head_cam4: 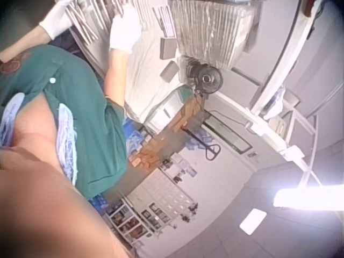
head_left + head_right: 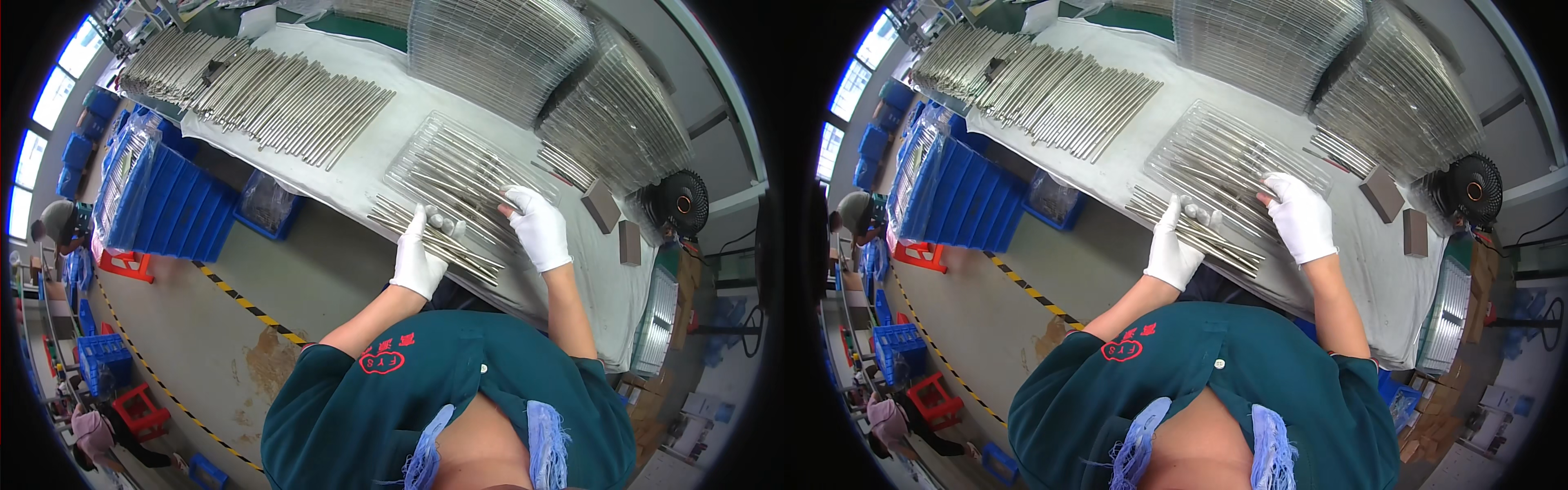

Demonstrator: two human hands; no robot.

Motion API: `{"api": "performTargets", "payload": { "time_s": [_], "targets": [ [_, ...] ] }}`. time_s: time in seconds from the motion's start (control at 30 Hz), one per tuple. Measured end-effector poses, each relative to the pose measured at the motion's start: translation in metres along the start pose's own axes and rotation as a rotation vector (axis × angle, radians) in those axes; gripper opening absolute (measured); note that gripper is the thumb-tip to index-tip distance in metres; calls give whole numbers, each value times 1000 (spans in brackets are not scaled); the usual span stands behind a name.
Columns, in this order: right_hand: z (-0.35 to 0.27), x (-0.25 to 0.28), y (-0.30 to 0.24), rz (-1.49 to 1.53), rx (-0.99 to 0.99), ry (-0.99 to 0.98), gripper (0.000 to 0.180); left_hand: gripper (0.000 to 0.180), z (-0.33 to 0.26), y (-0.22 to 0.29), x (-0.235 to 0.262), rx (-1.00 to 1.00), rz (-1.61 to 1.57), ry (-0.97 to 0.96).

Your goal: Sorting metal tubes and placing them into partitioned trays on a factory workbench.

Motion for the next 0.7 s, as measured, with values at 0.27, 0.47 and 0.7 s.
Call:
{"api": "performTargets", "payload": {
  "time_s": [0.27, 0.47, 0.7],
  "targets": [
    [4, 7, -2, -1, -131, -66, 27, 21, 0, 1, 1, 8, -2, 23],
    [4, 2, 2, -30, -108, -80, 28, 21, 1, 0, 2, 24, -3, 9],
    [-1, 2, -4, -124, -82, -64, 24, 20, 1, 1, 4, 33, -5, -7]
  ]
}}
Point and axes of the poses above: each hand's wrist, its own z-axis towards the middle knuckle, its own x-axis out of the back of the hand, y = z × x, the point moved 2 cm from there along z, towards the middle knuckle, and after that the axes turned 13 degrees about -z, right-handed, at the moved point
